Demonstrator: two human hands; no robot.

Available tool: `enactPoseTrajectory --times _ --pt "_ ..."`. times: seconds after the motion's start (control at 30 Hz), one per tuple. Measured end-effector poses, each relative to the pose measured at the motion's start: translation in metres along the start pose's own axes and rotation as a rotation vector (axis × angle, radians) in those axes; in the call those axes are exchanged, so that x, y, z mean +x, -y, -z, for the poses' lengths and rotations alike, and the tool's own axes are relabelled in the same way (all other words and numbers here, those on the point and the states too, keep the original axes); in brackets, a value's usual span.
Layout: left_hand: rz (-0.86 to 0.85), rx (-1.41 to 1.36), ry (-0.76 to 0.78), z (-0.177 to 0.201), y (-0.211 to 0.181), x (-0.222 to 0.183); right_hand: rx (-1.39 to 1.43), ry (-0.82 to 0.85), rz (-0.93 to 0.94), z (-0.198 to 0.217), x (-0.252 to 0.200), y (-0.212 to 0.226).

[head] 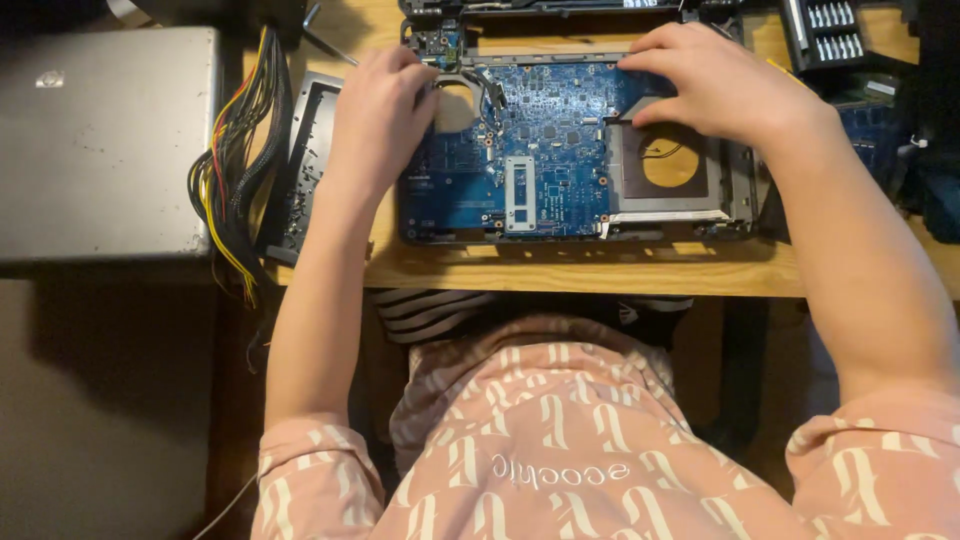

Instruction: The recorder is repairing a laptop by removing internal components and routing wires.

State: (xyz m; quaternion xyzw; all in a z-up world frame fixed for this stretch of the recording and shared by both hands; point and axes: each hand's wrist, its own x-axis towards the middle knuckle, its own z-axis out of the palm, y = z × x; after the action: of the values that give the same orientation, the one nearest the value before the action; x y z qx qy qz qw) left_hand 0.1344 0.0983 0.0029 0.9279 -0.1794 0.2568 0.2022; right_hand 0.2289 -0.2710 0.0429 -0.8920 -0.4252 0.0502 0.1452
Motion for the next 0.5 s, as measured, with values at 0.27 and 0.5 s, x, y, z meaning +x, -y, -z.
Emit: enactPoseTrajectory --times 0.27,0.5 --pt "0.094 0.099 0.229 -0.002 -0.057 0.012 -0.110 -0.160 -0.059 -0.015 -0.020 0.039" --pt "0.132 0.097 0.013 -0.016 -0.071 -0.014 0.077 -0.390 -0.308 -0.061 -0.055 0.118"
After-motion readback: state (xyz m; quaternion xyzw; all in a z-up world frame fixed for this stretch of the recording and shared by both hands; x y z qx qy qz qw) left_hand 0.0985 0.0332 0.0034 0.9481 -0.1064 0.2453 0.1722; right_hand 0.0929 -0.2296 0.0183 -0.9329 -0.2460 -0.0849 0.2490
